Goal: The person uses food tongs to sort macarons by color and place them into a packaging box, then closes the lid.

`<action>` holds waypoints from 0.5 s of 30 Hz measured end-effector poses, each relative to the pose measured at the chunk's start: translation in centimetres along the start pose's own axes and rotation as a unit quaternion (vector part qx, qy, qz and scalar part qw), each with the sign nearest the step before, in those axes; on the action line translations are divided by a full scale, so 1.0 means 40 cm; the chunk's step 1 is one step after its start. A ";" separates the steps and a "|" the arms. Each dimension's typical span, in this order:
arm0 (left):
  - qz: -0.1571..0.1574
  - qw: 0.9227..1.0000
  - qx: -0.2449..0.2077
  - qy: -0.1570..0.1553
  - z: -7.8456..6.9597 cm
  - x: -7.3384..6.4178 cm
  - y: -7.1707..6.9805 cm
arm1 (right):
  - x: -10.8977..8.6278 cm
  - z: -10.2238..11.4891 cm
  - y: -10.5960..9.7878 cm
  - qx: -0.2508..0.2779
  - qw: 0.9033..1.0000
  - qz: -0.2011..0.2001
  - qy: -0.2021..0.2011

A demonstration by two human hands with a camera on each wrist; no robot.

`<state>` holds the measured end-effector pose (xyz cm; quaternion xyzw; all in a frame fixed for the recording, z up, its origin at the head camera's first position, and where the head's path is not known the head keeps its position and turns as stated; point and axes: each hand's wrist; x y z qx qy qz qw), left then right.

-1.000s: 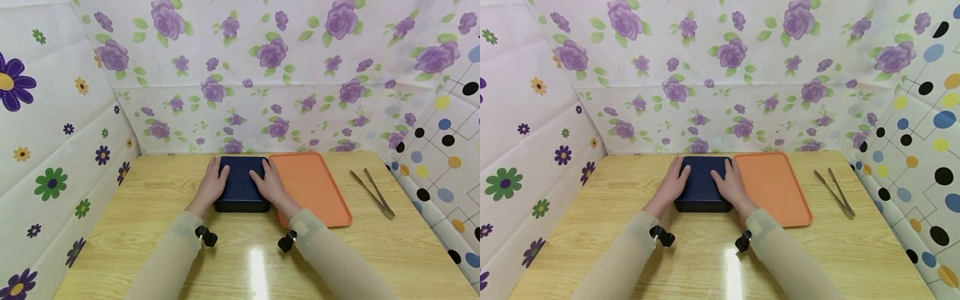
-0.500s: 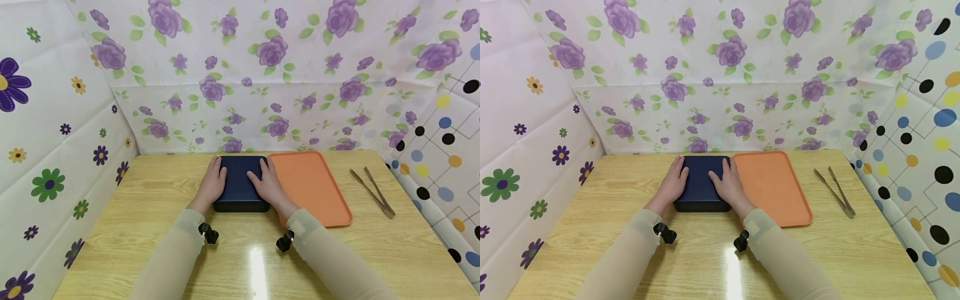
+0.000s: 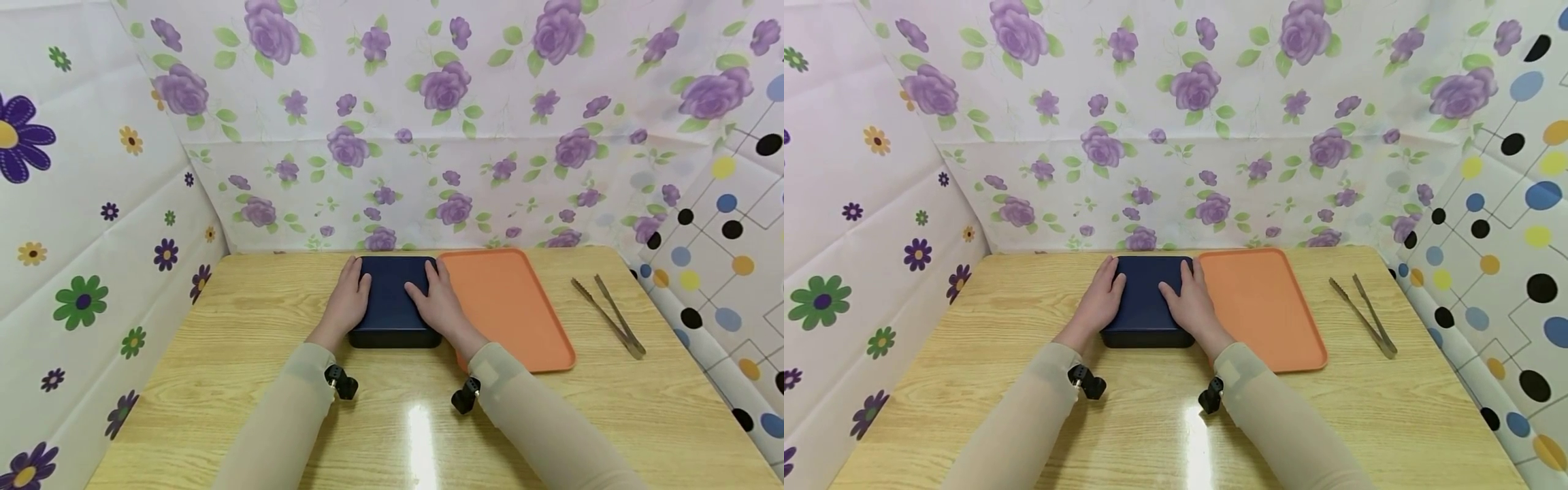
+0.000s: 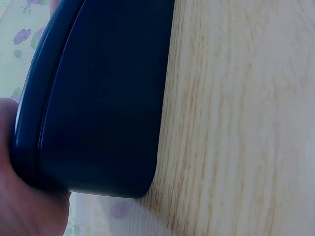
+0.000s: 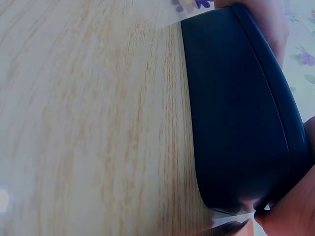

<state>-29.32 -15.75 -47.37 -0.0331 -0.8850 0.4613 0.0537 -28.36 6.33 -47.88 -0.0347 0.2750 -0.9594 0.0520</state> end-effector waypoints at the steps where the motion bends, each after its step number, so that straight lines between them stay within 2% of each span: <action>1: 0.000 1.000 0.000 0.000 -0.001 0.000 0.000 | 0.000 0.000 -0.002 -0.002 1.000 0.002 -0.001; 5: -0.001 1.000 -0.002 0.001 -0.007 -0.002 -0.003 | 0.000 -0.002 -0.017 -0.009 1.000 0.007 -0.011; 8: -0.013 1.000 0.014 -0.001 -0.012 -0.008 -0.009 | -0.008 -0.006 -0.031 -0.018 1.000 0.010 -0.020; 11: -0.028 0.998 0.055 -0.001 -0.016 -0.022 -0.019 | -0.028 -0.012 -0.048 -0.044 0.998 0.009 -0.032; 15: -0.035 0.993 0.116 0.008 -0.024 -0.055 -0.035 | -0.062 -0.021 -0.074 -0.120 0.990 -0.004 -0.068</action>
Point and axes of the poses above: each hand's wrist, its own x-axis towards the middle knuckle, its own y-axis out of the palm, z = x × y, and after that the axes turned 9 degrees about x, right-handed
